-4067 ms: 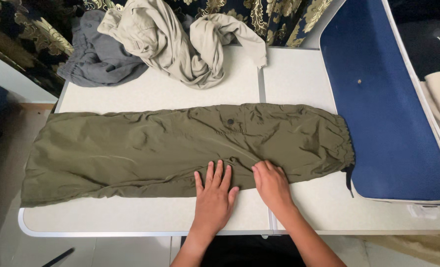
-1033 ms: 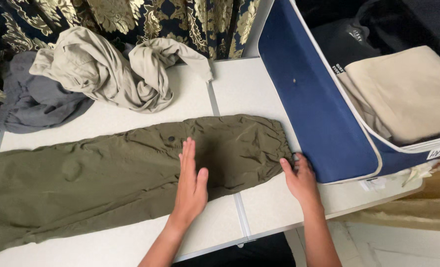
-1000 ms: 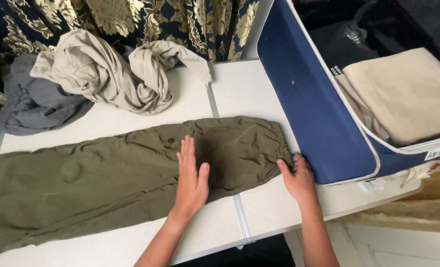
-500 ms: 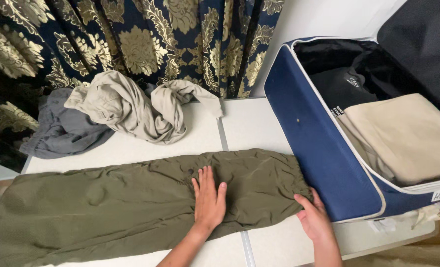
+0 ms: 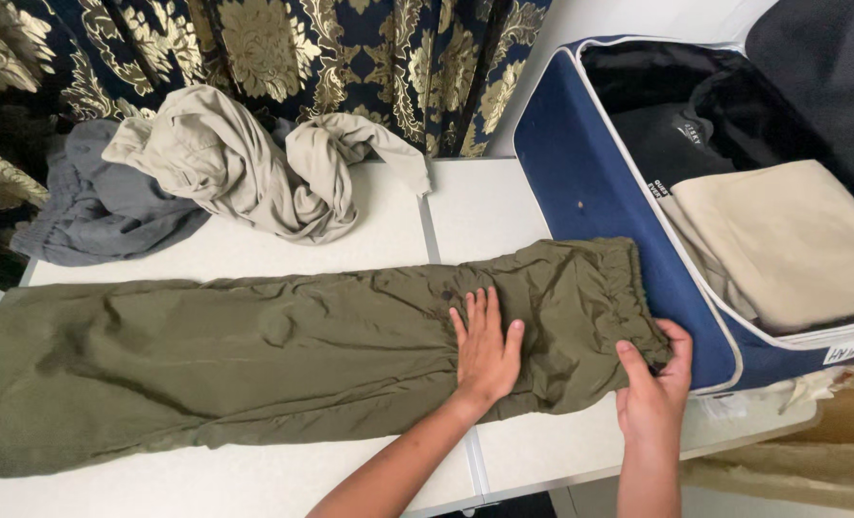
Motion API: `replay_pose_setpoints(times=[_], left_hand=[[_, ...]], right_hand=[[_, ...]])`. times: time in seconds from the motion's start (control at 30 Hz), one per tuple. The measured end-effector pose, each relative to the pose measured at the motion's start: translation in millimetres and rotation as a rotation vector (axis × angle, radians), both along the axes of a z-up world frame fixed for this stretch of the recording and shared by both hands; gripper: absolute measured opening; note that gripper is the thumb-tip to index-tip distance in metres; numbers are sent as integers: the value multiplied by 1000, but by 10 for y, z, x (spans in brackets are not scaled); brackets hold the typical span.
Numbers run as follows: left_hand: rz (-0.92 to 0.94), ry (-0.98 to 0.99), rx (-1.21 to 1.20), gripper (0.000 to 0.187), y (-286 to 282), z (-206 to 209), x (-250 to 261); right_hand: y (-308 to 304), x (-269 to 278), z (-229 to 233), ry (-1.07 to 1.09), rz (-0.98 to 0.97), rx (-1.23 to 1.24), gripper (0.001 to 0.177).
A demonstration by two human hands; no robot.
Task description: The person folds a pair of green pants on a table, smoothing the fabric, aligning the legs, and folding it into a compact rectangle.
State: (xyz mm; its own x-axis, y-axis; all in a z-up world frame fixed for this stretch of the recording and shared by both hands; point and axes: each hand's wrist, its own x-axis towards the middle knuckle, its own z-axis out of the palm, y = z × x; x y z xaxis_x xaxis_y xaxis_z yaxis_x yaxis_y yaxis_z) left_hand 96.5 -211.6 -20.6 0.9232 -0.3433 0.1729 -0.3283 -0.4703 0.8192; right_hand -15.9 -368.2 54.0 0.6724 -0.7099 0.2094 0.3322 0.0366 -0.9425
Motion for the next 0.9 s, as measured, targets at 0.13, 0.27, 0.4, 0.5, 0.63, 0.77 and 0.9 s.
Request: replay_pose_setpoints(times=[0.13, 0.27, 0.4, 0.5, 0.63, 0.77, 0.9], left_hand=[[30, 2, -145, 70, -185, 4, -61], [28, 118, -618, 65, -443, -74, 1], [118, 268, -871, 61, -674, -247, 84], [102, 246, -1011, 60, -847, -373, 129], [128, 397, -994, 61, -946, -323, 196], [171, 369, -830, 58, -681, -17, 510], [-161, 487, -716, 62, 213, 417, 905]], right_hand=[[34, 37, 99, 26, -52, 15, 48], [31, 13, 94, 22, -68, 42, 46], [-14, -26, 139, -80, -90, 14, 45], [-50, -28, 182, -163, -35, -31, 44], [-29, 53, 281, -184, -2, -11, 45], [200, 137, 381, -116, -24, -225, 50], [732, 297, 433, -118, 130, -509, 53]])
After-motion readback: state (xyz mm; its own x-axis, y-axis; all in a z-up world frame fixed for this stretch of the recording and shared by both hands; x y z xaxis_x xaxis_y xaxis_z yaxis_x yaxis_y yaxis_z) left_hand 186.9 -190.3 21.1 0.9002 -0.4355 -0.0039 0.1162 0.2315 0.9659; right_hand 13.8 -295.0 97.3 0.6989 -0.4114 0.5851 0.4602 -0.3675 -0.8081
